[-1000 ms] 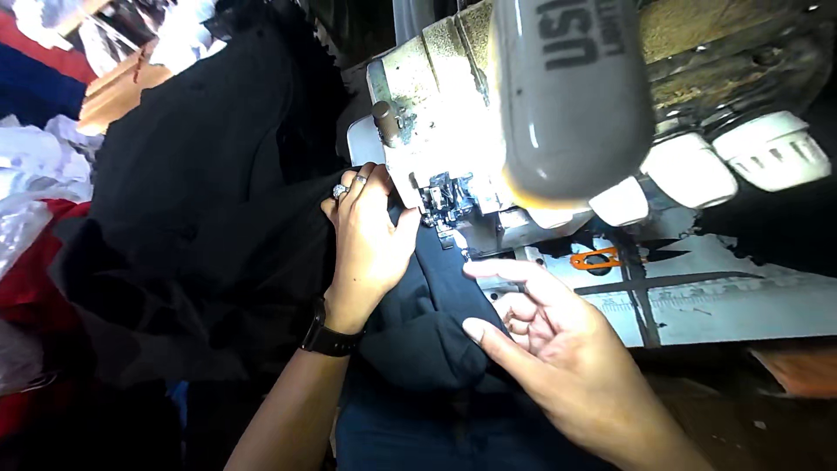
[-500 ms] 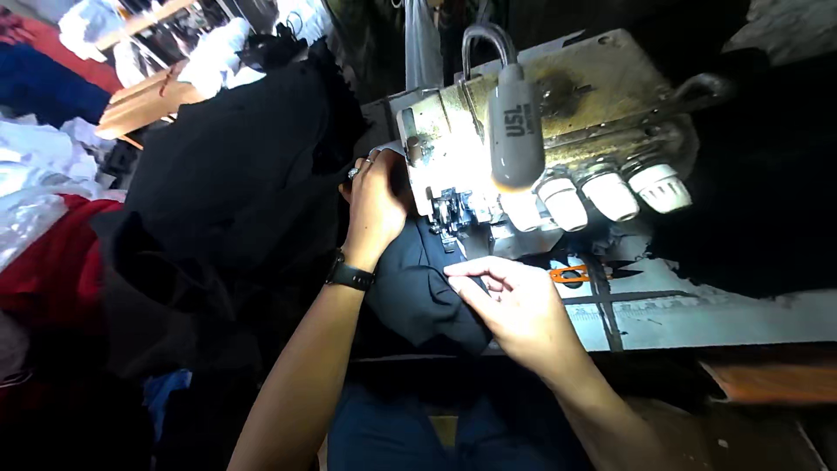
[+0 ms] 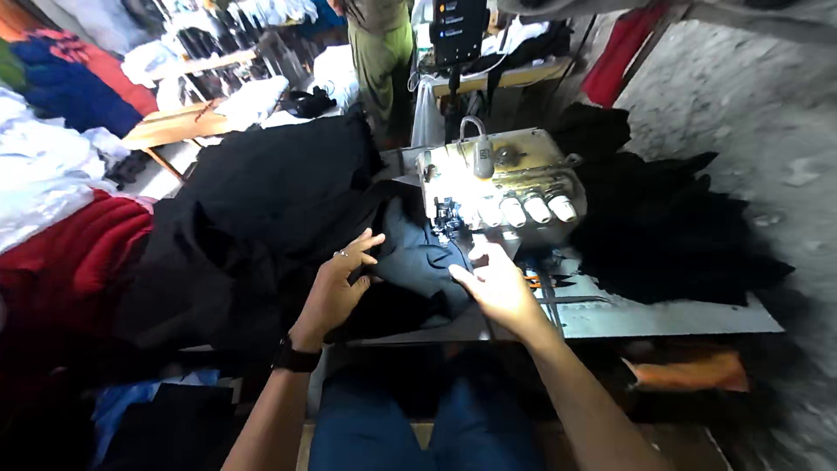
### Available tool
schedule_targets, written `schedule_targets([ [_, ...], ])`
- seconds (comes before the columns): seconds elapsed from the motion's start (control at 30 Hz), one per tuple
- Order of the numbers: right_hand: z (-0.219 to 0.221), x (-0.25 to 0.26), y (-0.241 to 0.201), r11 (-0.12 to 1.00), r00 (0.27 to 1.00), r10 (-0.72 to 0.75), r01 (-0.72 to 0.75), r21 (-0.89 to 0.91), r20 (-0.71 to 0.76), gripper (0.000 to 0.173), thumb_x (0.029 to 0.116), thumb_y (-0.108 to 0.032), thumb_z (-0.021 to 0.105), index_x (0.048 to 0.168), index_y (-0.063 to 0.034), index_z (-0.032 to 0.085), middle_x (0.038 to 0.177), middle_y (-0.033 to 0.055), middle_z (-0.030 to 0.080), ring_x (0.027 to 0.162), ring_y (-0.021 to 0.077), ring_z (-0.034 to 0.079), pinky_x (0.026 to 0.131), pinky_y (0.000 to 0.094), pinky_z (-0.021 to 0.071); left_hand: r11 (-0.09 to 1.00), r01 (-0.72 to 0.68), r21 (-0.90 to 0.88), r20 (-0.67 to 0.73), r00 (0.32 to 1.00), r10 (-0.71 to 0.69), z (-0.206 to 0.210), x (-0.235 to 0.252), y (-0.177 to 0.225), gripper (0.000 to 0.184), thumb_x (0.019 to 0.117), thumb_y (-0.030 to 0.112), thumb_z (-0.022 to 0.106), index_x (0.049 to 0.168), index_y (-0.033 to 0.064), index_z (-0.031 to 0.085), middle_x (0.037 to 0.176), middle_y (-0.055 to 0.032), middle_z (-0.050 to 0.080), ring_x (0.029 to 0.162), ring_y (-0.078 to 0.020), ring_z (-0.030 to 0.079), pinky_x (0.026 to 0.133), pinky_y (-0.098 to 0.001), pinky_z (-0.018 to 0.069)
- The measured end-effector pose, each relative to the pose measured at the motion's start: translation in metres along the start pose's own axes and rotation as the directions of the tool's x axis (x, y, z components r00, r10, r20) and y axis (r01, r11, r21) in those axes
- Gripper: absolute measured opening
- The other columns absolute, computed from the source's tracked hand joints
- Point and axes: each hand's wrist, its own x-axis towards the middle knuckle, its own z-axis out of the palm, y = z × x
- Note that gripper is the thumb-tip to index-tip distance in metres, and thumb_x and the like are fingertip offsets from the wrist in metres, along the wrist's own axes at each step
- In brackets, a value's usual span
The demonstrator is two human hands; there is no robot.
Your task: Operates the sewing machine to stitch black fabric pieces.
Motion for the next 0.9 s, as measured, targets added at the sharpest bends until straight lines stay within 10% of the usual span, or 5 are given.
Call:
schedule_targets([
  [0.13,-0.004,-0.05,-0.003,0.949,0.941,-0.275,0.233,-0.211,-0.197,0.049,0.0867,-0.033,0.082,0.116,0.0004,0.061,0.099,0.0156,0.071,0.087,0.0293,0.07,0.077,0.0503,0.0574,1.0,0.021,-0.013,-0.043,0.999,-0.022,0.002,0.019,0.039,0.016,0.095,0.012,0.071,0.108,0.0035,0.069,0.097,-0.0042,0.072,0.088,-0.0092,0.07,0.081,-0.0315,0.0596],
  [0.27,0.02,-0.025,-0.023,0.786,0.713,-0.617,0.574,-0.229,-0.332,0.039,0.0786,-0.021,0.086,0.1,0.0017,0.063,0.122,0.0211,0.066,0.111,0.0313,0.067,0.093,0.0464,0.0573,0.997,-0.04,-0.06,-0.035,0.999,0.038,-0.01,0.054,0.147,0.015,0.0971,0.015,0.07,0.11,0.007,0.065,0.06,0.0003,0.058,0.044,-0.0094,0.049,0.041,-0.0259,0.044],
  [0.63,-0.012,-0.037,-0.074,0.313,0.348,-0.876,0.937,0.158,-0.332,0.015,0.0837,-0.007,0.082,0.097,-0.007,0.076,0.109,0.0015,0.068,0.102,0.0068,0.065,0.085,0.0203,0.0574,0.99,-0.012,-0.143,-0.034,0.999,0.007,-0.03,0.046,0.175,0.028,0.0998,0.015,0.067,0.126,0.0052,0.062,0.057,-0.0008,0.053,0.039,-0.0088,0.041,0.036,-0.0212,0.0349],
  [0.8,-0.031,-0.075,-0.022,0.624,0.669,-0.649,0.74,0.25,-0.363,0.006,0.086,-0.015,0.081,0.087,-0.0181,0.076,0.086,-0.0113,0.066,0.08,-0.0026,0.061,0.07,0.0132,0.0536,0.917,0.018,-0.399,-0.131,0.988,-0.076,0.001,-0.016,0.142,0.046,0.1025,0.023,0.061,0.144,0.0054,0.05,0.133,-0.0096,0.066,0.12,-0.0253,0.065,0.102,-0.0432,0.0555],
  [0.9,-0.019,-0.101,-0.006,0.787,0.848,-0.409,0.515,0.341,-0.338,0.036,0.0971,-0.02,0.07,0.064,-0.0125,0.057,0.06,-0.0097,0.05,0.057,-0.0045,0.047,0.052,0.0128,0.0384,0.759,0.195,-0.621,-0.076,0.949,-0.306,0.049,-0.041,0.114,0.026,0.1035,0.023,0.06,0.125,0.0085,0.063,0.114,-0.0066,0.072,0.104,-0.0199,0.071,0.093,-0.0394,0.0595],
])
